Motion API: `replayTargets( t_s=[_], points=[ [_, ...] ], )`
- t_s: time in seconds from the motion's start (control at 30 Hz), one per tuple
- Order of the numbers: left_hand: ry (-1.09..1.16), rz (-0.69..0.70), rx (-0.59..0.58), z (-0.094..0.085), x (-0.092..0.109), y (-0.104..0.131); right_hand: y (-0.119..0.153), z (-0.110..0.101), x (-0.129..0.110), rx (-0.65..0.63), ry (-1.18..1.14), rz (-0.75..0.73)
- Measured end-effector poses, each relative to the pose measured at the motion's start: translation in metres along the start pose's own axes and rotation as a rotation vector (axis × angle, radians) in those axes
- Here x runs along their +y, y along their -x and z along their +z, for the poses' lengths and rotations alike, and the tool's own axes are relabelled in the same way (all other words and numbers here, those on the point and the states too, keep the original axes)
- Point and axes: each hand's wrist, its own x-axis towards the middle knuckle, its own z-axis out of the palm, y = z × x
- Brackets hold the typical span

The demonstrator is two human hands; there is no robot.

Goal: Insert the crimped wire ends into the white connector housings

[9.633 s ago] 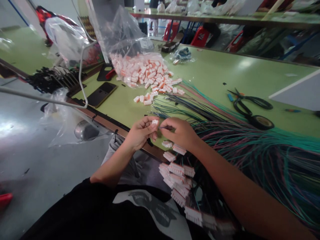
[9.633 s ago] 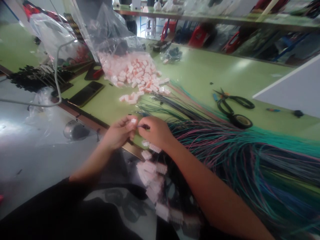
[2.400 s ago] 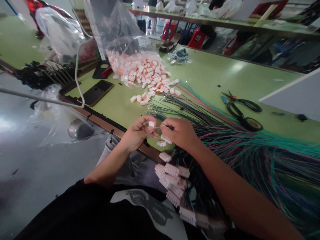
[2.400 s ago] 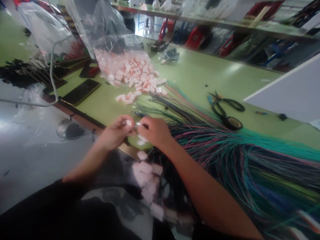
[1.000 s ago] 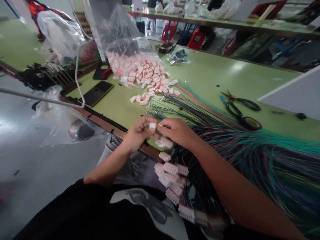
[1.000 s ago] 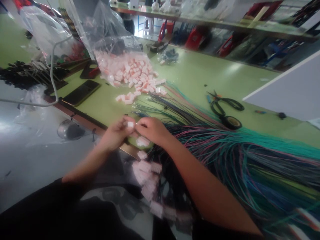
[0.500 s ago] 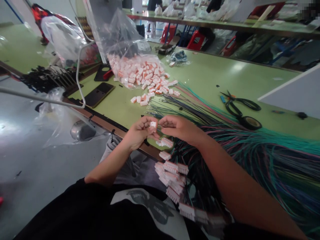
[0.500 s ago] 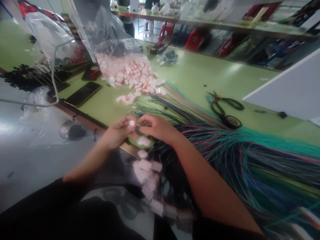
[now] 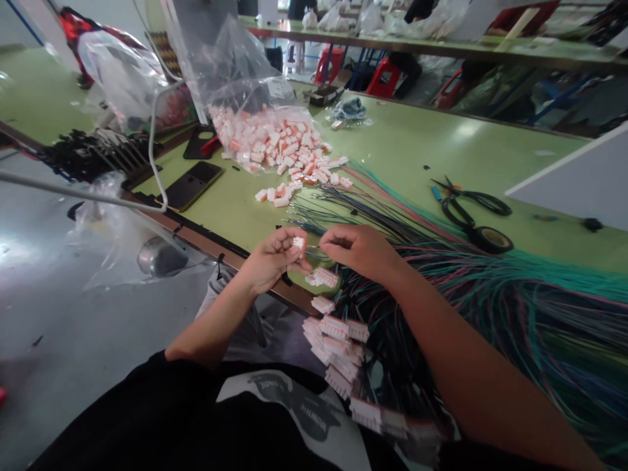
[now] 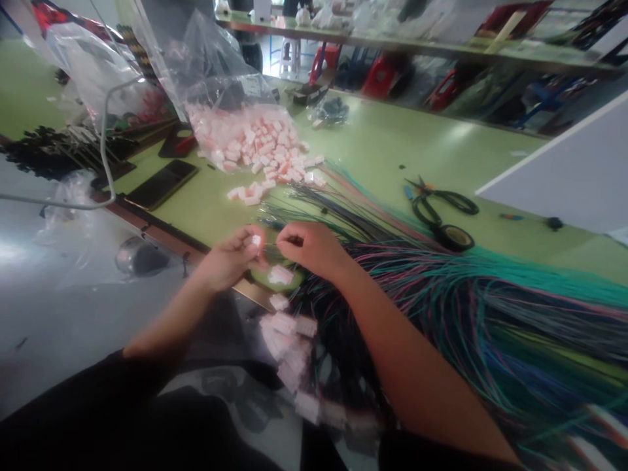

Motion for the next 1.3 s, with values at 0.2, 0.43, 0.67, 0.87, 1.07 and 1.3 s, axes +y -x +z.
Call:
replayTargets(
  t_s=[0.2,0.43,0.67,0.87,1.07,1.3],
  points=[
    [-0.045,-0.01,0.05,0.001,0.001,0.001,0.001,0.002,-0.003,0.004,0.135,-0.022],
    [-0.079,-0.02,0.087,0.001,-0.001,0.001,0.002,0.001,-0.004,-0.021,0.17,-0.043],
    [-0.074,0.002,0.074,0.001,-0.003,0.001,0.001,0.0,-0.009,-0.052,0.247,0.012],
    [-0.091,-0.002,0.089,0.003,-0.002,0.001,0.001,-0.001,-0.013,-0.068,0.334,0.041],
    [-0.14,0.03,0.111,0.005,-0.004,0.001,0.002,0.003,-0.013,-0.06,0.385,0.057],
    [-0.254,0.047,0.182,0.01,-0.004,0.002,0.0,0.009,-0.012,-0.066,0.354,0.044]
  ],
)
